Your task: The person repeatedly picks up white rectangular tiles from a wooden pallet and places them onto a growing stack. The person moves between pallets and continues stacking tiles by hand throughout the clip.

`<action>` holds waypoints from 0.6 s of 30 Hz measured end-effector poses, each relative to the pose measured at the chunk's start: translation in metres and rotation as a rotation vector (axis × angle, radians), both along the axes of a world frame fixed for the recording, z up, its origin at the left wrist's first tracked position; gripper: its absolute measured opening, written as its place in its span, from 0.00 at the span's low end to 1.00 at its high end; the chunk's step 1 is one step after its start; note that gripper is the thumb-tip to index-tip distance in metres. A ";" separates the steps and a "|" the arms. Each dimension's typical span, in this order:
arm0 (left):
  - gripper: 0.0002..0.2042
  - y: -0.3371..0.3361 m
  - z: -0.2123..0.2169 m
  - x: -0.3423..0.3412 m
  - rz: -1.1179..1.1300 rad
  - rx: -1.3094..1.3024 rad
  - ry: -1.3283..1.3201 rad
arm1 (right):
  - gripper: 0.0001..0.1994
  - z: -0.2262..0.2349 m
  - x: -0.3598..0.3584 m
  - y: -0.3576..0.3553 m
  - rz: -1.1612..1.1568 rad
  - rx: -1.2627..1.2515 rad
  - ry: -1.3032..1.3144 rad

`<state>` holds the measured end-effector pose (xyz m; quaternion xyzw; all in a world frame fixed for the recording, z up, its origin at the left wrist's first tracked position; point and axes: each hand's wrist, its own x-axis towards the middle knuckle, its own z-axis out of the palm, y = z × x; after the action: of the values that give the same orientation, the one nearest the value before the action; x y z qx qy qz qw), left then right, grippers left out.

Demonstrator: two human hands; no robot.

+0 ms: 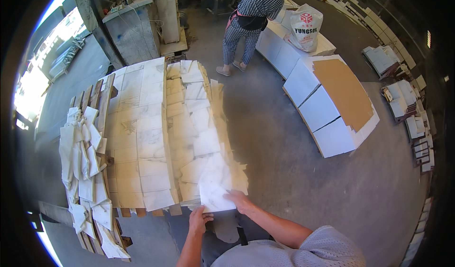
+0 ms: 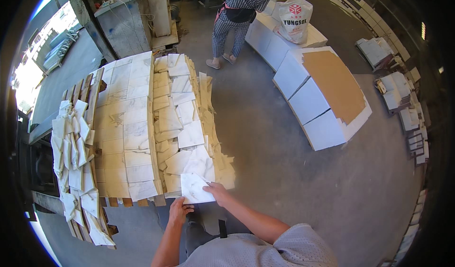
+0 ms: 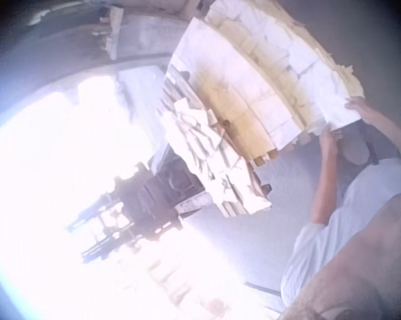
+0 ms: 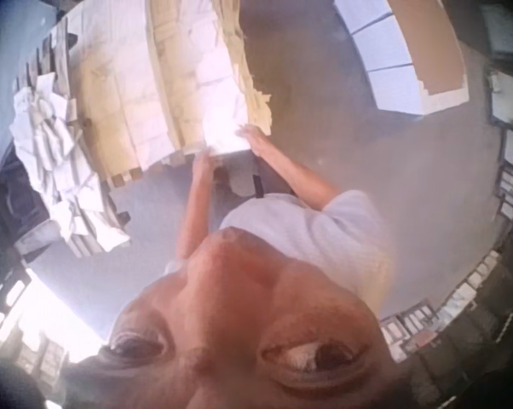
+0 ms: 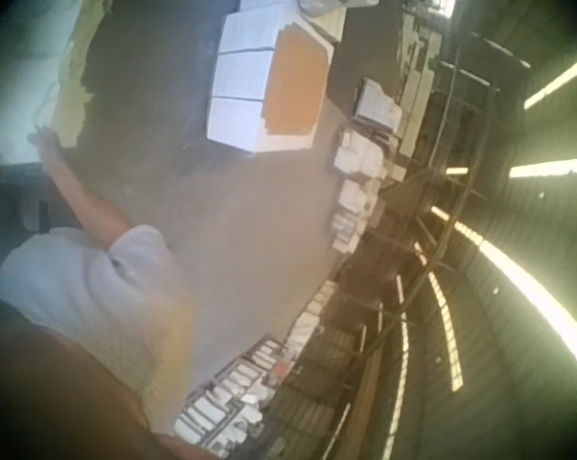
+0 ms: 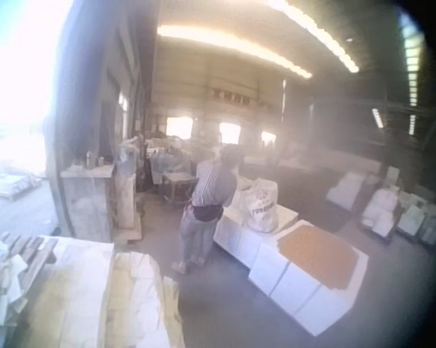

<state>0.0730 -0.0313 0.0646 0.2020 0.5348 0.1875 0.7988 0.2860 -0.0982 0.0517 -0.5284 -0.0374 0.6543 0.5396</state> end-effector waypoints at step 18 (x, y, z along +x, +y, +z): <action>0.16 -0.080 -0.030 -0.127 0.093 -0.138 0.248 | 0.14 -0.024 0.083 0.188 0.661 0.085 -1.731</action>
<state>-0.0544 -0.1113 0.0347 0.1430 0.6499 0.1607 0.7289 0.3693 0.0898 0.0280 -0.7751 -0.6001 0.1503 0.1285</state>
